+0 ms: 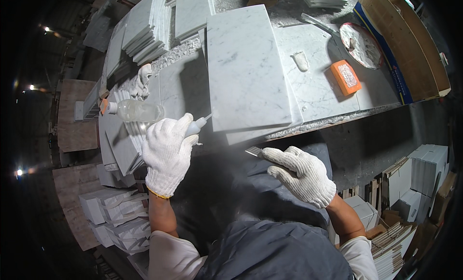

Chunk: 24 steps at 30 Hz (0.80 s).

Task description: The person repeatedly wipes and scrapes the edges of white rectangular stone tiles on a workbench. They use a small metal scraper to remove residue from the tile edges and a cloth to wipe the surfaces. The tiles are handled one at a time and stacked after finishing.

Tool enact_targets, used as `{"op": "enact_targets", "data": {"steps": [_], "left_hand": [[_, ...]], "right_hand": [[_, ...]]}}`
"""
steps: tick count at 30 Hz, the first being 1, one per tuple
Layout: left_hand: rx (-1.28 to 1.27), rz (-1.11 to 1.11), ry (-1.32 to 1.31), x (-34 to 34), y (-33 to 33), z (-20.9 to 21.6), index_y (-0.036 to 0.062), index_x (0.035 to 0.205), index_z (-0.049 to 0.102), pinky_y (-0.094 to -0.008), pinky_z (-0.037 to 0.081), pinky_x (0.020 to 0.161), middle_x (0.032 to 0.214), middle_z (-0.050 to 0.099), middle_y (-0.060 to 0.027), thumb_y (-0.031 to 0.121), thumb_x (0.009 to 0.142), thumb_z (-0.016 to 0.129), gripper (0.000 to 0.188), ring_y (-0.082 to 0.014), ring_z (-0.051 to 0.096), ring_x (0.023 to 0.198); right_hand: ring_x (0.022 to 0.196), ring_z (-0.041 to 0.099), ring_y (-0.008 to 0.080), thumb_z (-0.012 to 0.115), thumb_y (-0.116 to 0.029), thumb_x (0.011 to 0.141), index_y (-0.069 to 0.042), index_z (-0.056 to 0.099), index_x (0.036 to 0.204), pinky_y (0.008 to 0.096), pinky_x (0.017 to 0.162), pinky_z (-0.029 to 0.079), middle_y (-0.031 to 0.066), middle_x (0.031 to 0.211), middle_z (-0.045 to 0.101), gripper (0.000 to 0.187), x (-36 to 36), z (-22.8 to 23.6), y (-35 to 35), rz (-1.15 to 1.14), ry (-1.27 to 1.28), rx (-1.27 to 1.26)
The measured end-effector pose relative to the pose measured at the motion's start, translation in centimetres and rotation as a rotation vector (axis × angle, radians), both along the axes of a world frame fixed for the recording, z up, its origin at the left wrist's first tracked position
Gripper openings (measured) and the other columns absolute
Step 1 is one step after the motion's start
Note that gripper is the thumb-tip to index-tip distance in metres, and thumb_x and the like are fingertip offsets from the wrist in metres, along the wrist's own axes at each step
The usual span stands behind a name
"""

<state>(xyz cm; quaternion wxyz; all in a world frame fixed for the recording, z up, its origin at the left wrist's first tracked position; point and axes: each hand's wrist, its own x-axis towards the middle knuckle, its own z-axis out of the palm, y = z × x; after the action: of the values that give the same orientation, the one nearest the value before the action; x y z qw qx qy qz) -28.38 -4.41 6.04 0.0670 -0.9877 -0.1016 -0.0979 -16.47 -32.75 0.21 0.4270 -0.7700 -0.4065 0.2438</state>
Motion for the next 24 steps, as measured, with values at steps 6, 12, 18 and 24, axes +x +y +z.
{"op": "enact_targets", "data": {"steps": [6,12,18,24], "left_hand": [[-0.006,-0.001,0.029,0.06,-0.02,0.10,0.0169,0.128,0.067,-0.0468,0.046,0.088,0.102,0.063,-0.0050,0.024,0.081,0.080,0.049,-0.0309,0.060,0.105],[0.036,0.013,0.023,-0.01,-0.11,-0.01,0.0185,0.129,0.066,-0.0477,0.047,0.087,0.105,0.062,-0.0039,0.026,0.081,0.080,0.051,-0.0309,0.059,0.107],[0.037,0.033,0.061,0.05,-0.01,-0.03,0.0196,0.130,0.065,-0.0481,0.047,0.088,0.107,0.062,-0.0043,0.027,0.080,0.081,0.052,-0.0307,0.059,0.108],[0.085,-0.005,0.007,0.12,-0.18,-0.05,0.0194,0.130,0.065,-0.0479,0.046,0.088,0.106,0.061,-0.0041,0.026,0.080,0.081,0.052,-0.0302,0.059,0.108]], "right_hand": [[0.080,0.063,0.0268,0.067,-0.031,0.098,-0.021,0.064,0.140,0.0381,0.072,0.053,0.0085,0.087,0.063,0.044,0.00,-0.04,0.08,-0.002,-0.004,0.003],[0.077,0.063,0.0263,0.069,-0.030,0.097,-0.020,0.067,0.137,0.0368,0.071,0.053,0.0081,0.085,0.062,0.042,-0.03,-0.14,0.06,-0.027,0.007,0.003],[0.080,0.064,0.0271,0.066,-0.032,0.098,-0.021,0.064,0.139,0.0380,0.072,0.054,0.0084,0.089,0.063,0.042,0.00,-0.09,-0.09,-0.012,0.008,-0.027],[0.074,0.063,0.0255,0.073,-0.026,0.095,-0.017,0.069,0.135,0.0357,0.070,0.053,0.0081,0.083,0.062,0.041,-0.16,-0.21,0.04,-0.053,0.014,0.026]]}}
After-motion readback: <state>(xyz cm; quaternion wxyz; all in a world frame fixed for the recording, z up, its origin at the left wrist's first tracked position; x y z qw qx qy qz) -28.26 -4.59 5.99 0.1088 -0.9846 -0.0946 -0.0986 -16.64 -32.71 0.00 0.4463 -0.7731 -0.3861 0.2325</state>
